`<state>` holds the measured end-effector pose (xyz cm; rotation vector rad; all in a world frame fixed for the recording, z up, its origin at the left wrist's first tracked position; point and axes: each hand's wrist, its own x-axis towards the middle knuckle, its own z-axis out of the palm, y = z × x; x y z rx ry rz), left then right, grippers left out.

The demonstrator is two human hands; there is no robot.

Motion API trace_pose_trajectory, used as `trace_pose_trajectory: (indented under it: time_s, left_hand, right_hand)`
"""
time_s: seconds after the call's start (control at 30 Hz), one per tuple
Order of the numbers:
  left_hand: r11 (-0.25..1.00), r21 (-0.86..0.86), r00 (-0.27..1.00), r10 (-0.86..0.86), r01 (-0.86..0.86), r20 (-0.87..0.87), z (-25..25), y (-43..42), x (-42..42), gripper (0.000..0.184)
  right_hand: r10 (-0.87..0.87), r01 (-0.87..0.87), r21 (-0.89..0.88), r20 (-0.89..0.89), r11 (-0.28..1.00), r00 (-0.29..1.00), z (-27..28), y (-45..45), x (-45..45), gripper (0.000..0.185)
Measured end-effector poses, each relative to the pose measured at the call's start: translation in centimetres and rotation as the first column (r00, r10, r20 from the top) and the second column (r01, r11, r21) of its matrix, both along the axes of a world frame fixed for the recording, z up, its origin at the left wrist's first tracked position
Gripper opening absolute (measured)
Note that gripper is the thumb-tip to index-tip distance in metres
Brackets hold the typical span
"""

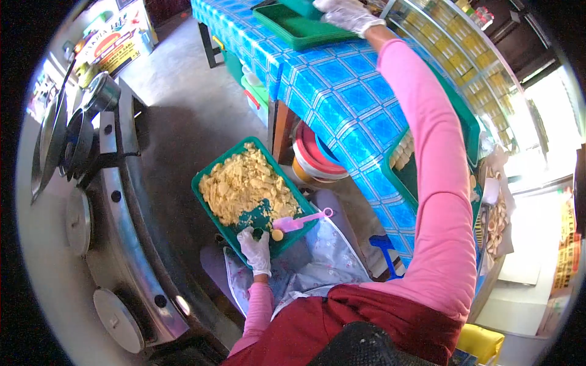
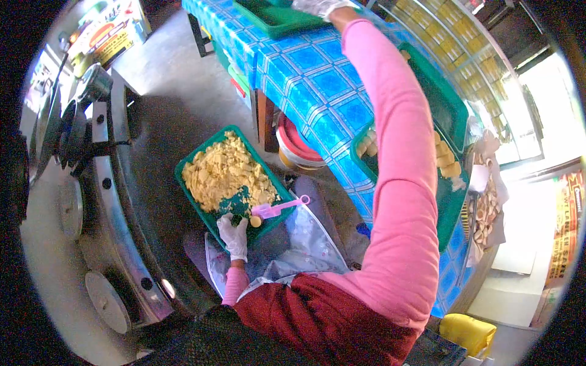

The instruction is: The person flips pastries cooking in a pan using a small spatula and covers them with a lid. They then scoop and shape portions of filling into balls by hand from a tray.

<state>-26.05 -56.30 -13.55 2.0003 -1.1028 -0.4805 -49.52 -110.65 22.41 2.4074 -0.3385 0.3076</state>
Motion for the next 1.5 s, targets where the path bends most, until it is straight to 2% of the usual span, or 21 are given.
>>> trace_pose_trajectory:
  time_s: [0.03,0.07,0.17,0.27,0.3,0.4,0.47,0.5,0.53,0.6,0.73,0.9,1.0,1.03,1.17,1.4,1.5]
  left_hand:
    - [1.0,-0.014,1.0,0.007,-0.007,0.015,-0.3,0.0,-0.1,0.037]
    - [1.0,-0.016,1.0,0.012,-0.012,0.013,-0.5,-0.1,-0.1,0.037]
    - [0.999,-0.032,1.0,0.013,-0.012,0.016,-0.8,0.1,0.0,0.037]
    - [0.999,-0.042,0.999,0.009,-0.008,0.033,-0.9,0.2,0.0,0.038]
    - [0.998,-0.066,0.999,0.01,-0.008,0.038,-1.8,0.2,0.2,0.04]
    - [0.995,-0.097,0.994,0.009,0.001,0.105,-2.3,0.3,0.2,0.042]
    - [0.996,-0.093,0.997,0.007,0.0,0.077,-2.0,0.3,0.2,0.043]
    - [0.996,-0.09,0.997,0.006,0.0,0.075,-2.1,0.3,0.2,0.043]
    - [0.996,-0.085,0.997,0.004,0.002,0.073,-2.3,0.3,0.2,0.043]
    - [0.995,-0.101,0.994,0.005,0.007,0.113,-2.7,0.3,0.3,0.042]
    - [0.994,-0.112,0.994,-0.003,0.015,0.105,-3.0,0.2,0.4,0.042]
    - [0.995,-0.103,0.994,0.012,0.0,0.108,-3.1,0.0,0.5,0.043]
    - [0.996,-0.091,0.994,0.009,0.001,0.112,-3.3,0.1,0.5,0.044]
    - [0.996,-0.09,0.993,0.01,0.0,0.114,-3.4,0.1,0.5,0.044]
    - [0.996,-0.089,0.996,0.019,-0.011,0.09,-2.8,0.2,0.4,0.044]
    - [0.997,-0.081,0.997,0.022,-0.016,0.07,-2.7,0.2,0.2,0.041]
    - [0.998,-0.064,0.997,0.022,-0.018,0.071,-2.9,-0.3,0.3,0.04]
  right_hand:
    - [-0.222,0.217,0.128,0.026,0.968,0.975,3.0,3.4,1.3,0.023]
    - [-0.437,0.417,0.254,0.024,0.873,0.899,5.9,6.6,2.4,0.021]
    - [-0.018,0.004,0.055,0.264,0.998,0.964,8.2,8.3,-1.0,0.017]
    - [-0.164,0.137,0.14,0.208,0.981,0.964,10.3,16.8,-1.2,0.015]
    - [-0.188,0.188,0.02,0.006,0.982,0.982,10.2,20.1,-2.2,0.017]
    - [-0.22,0.142,-0.366,-0.181,0.92,0.959,7.6,23.1,-4.6,0.009]
    - [-0.06,-0.009,-0.387,-0.166,0.922,0.984,6.2,26.8,-5.4,0.01]
    - [-0.077,0.028,-0.298,-0.154,0.954,0.985,5.2,28.7,-5.6,0.009]
    - [-0.18,0.132,-0.245,-0.186,0.961,0.966,4.4,31.0,-5.4,0.008]
    - [-0.061,0.066,0.05,-0.098,0.997,0.993,1.7,32.4,-5.6,0.008]
    - [-0.109,0.136,0.142,-0.186,0.98,0.977,-2.3,34.2,-5.1,0.007]
    - [-0.09,0.118,0.258,-0.117,0.959,0.989,-4.2,34.5,-3.3,0.009]
    - [-0.043,0.048,0.21,-0.028,0.977,0.999,-5.4,34.6,-1.6,0.011]
    - [-0.091,0.097,0.143,-0.05,0.985,0.995,-5.5,34.7,-1.1,0.011]
    - [-0.078,0.075,0.108,0.023,0.991,0.997,-5.2,35.2,0.5,0.006]
    - [-0.215,0.219,0.107,-0.051,0.97,0.975,-5.3,34.6,-0.4,0.005]
    - [-0.179,0.18,0.087,-0.027,0.98,0.984,-4.2,32.9,-1.0,0.007]
